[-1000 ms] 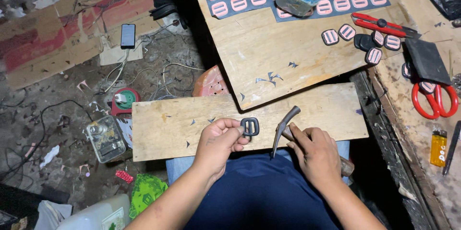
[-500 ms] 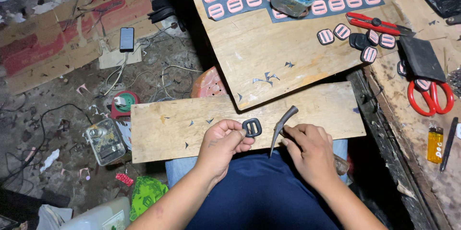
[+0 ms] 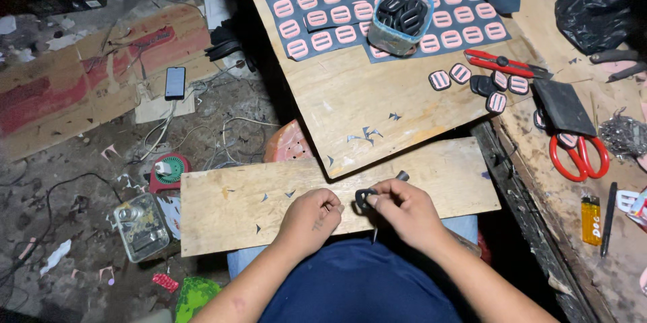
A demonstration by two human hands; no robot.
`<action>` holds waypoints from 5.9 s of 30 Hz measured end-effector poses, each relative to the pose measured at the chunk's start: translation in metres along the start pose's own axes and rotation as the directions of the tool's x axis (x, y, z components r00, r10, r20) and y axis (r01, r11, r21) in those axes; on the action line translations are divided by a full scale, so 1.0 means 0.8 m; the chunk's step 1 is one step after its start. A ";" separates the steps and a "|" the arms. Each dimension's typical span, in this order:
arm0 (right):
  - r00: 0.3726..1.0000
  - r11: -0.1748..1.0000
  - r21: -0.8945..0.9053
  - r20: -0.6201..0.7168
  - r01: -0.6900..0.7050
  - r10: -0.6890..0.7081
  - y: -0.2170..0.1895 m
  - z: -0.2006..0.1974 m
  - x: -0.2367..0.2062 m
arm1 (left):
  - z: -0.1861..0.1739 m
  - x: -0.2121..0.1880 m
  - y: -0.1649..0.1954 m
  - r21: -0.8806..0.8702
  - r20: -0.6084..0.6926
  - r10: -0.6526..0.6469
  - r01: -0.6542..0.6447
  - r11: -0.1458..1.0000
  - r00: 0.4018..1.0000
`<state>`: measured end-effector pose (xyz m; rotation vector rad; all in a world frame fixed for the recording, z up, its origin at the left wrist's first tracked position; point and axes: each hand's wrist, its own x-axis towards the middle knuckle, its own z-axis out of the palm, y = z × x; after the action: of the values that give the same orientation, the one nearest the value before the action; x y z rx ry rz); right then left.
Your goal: The person uses a hammer to repeatedly strike small black rubber pieces on a wooden board, shaping their edges. They rotate the pieces to work different sides and place finished items into a container.
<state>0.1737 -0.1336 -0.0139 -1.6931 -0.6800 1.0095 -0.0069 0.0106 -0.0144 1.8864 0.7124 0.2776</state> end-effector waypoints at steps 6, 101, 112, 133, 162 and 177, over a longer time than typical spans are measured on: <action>0.975 0.975 -0.135 -0.111 0.178 -0.193 -0.052 -0.053 0.068 | 0.001 0.022 0.020 0.302 -0.049 0.027 -0.011 0.953 0.998; 0.999 0.958 0.281 -0.008 0.049 -0.048 0.017 0.023 -0.021 | 0.028 -0.019 0.037 -0.708 0.063 -0.168 0.162 0.687 0.984; 0.990 0.992 -0.036 -0.071 0.119 -0.122 0.001 0.028 -0.031 | 0.024 -0.029 0.063 -0.483 -0.072 -0.023 -0.014 0.875 0.997; 0.978 0.940 -0.303 -0.086 0.158 -0.192 -0.015 -0.006 -0.033 | 0.019 -0.017 0.043 -0.490 0.002 -0.050 0.045 0.871 0.999; 0.721 0.619 -0.390 0.218 0.682 -0.658 -0.101 -0.026 -0.073 | 0.004 0.000 0.040 -0.649 0.018 -0.232 0.188 0.737 0.972; 0.730 0.530 -0.538 0.267 0.655 -0.629 -0.099 -0.011 -0.070 | 0.014 -0.027 0.050 -0.701 0.085 -0.187 0.193 0.686 0.979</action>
<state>0.1557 -0.1566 0.0791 -1.6980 -1.6604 0.2718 -0.0048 -0.0220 0.0194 1.0584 0.6631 0.3509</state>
